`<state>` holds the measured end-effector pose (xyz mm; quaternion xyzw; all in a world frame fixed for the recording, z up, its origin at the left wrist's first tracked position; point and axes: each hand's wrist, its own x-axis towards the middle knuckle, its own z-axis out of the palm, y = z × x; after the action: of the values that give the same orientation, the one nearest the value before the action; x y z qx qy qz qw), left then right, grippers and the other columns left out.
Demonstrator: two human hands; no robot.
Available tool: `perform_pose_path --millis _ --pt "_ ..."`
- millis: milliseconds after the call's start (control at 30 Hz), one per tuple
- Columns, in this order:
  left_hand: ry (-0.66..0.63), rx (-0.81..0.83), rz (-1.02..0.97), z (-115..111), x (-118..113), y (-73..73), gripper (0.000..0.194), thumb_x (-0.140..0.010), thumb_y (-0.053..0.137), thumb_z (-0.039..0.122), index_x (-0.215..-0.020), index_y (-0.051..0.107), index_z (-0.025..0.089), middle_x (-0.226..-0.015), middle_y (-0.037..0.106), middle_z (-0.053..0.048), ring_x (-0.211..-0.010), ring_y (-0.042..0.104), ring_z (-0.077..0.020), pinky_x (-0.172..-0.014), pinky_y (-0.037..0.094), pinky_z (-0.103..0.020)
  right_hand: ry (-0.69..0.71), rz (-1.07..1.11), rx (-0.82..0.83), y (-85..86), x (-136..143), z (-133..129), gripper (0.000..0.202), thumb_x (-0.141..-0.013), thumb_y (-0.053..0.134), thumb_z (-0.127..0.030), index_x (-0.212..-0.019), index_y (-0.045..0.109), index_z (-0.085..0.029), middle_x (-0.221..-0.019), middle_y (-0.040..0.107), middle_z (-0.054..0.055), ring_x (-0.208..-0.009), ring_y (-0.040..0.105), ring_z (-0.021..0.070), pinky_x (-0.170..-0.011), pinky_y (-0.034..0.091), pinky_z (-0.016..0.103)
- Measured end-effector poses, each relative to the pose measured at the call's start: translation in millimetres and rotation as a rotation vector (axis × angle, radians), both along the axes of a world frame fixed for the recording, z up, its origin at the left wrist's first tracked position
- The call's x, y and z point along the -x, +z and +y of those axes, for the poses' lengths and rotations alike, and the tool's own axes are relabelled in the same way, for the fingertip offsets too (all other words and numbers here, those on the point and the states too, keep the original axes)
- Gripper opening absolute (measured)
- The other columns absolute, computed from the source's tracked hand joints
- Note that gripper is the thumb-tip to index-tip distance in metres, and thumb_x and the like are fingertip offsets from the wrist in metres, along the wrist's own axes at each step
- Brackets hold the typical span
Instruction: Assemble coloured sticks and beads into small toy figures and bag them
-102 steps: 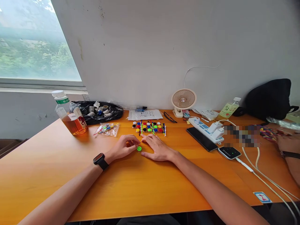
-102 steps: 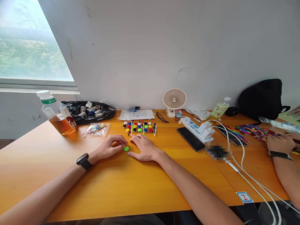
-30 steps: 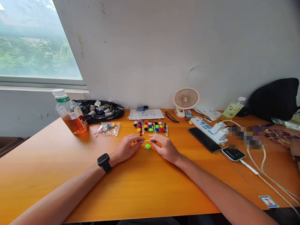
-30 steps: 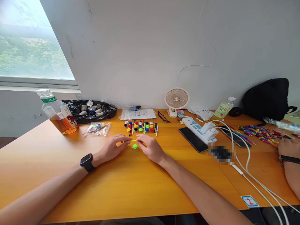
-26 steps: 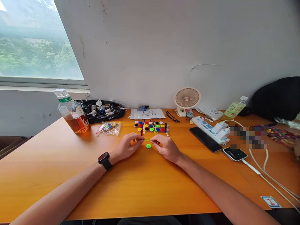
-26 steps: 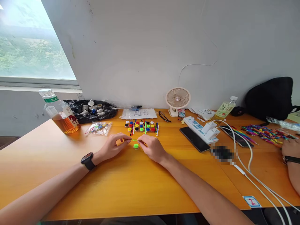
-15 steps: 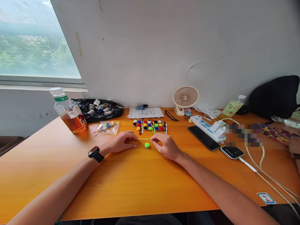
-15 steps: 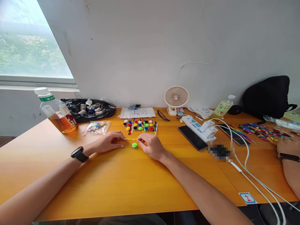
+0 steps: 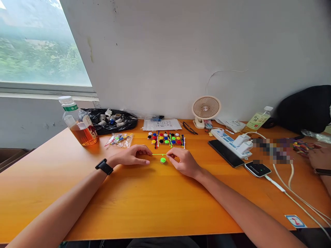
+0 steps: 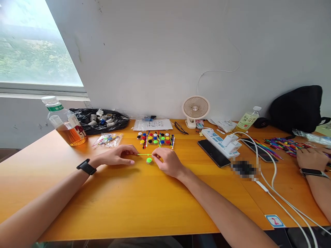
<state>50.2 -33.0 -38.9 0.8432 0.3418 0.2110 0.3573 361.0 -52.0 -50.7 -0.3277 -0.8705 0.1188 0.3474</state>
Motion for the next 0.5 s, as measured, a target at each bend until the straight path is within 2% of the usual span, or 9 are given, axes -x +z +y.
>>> perform_pose_path --millis 167,233,300,400,500 --pt "-0.118 -0.111 0.044 -12 -5 8.7 0.064 -0.074 0.091 0.059 -0.127 0.075 0.028 -0.127 0.067 -0.010 -0.113 0.066 -0.0266 -0.099 0.054 -0.036 -0.044 0.025 -0.011 -1.5 0 0 0.010 -0.102 0.060 -0.020 -0.096 0.068 -0.024 -0.092 0.076 0.004 -0.083 0.070 0.0207 -0.081 0.052 0.033" --pt "-0.101 -0.119 0.023 -14 -8 7.1 0.063 -0.075 0.090 0.059 -0.127 0.075 0.028 -0.127 0.067 -0.010 -0.114 0.066 -0.0264 -0.101 0.054 -0.037 -0.036 0.042 0.011 -1.0 0 0 0.010 -0.101 0.061 -0.019 -0.094 0.067 -0.024 -0.089 0.075 0.003 -0.081 0.069 0.0199 -0.078 0.052 0.032" --pt "-0.027 -0.080 -0.026 -16 -15 2.5 0.055 -0.084 0.083 0.060 -0.125 0.074 0.025 -0.121 0.071 -0.009 -0.105 0.067 -0.0235 -0.091 0.056 -0.033 -0.004 0.048 0.038 -0.2 0 -1 0.010 -0.100 0.062 -0.019 -0.092 0.067 -0.024 -0.086 0.074 0.002 -0.078 0.068 0.0187 -0.075 0.051 0.031" --pt "0.138 -0.033 -0.118 -20 -29 -6.2 0.046 -0.097 0.068 0.059 -0.120 0.074 0.019 -0.100 0.076 -0.006 -0.082 0.066 -0.0172 -0.071 0.054 -0.026 0.047 0.033 0.063 -0.3 0 -1 0.010 -0.100 0.064 -0.019 -0.091 0.069 -0.023 -0.087 0.074 0.002 -0.079 0.068 0.0182 -0.076 0.050 0.030" --pt "0.200 -0.058 -0.129 -24 -41 -12.8 0.040 -0.102 0.063 0.055 -0.107 0.077 0.018 -0.084 0.074 -0.003 -0.068 0.061 -0.0137 -0.064 0.050 -0.025 0.067 0.009 0.079 -2.3 -1 0 0.012 -0.100 0.064 -0.020 -0.091 0.071 -0.023 -0.087 0.074 0.003 -0.078 0.067 0.0186 -0.076 0.050 0.031"
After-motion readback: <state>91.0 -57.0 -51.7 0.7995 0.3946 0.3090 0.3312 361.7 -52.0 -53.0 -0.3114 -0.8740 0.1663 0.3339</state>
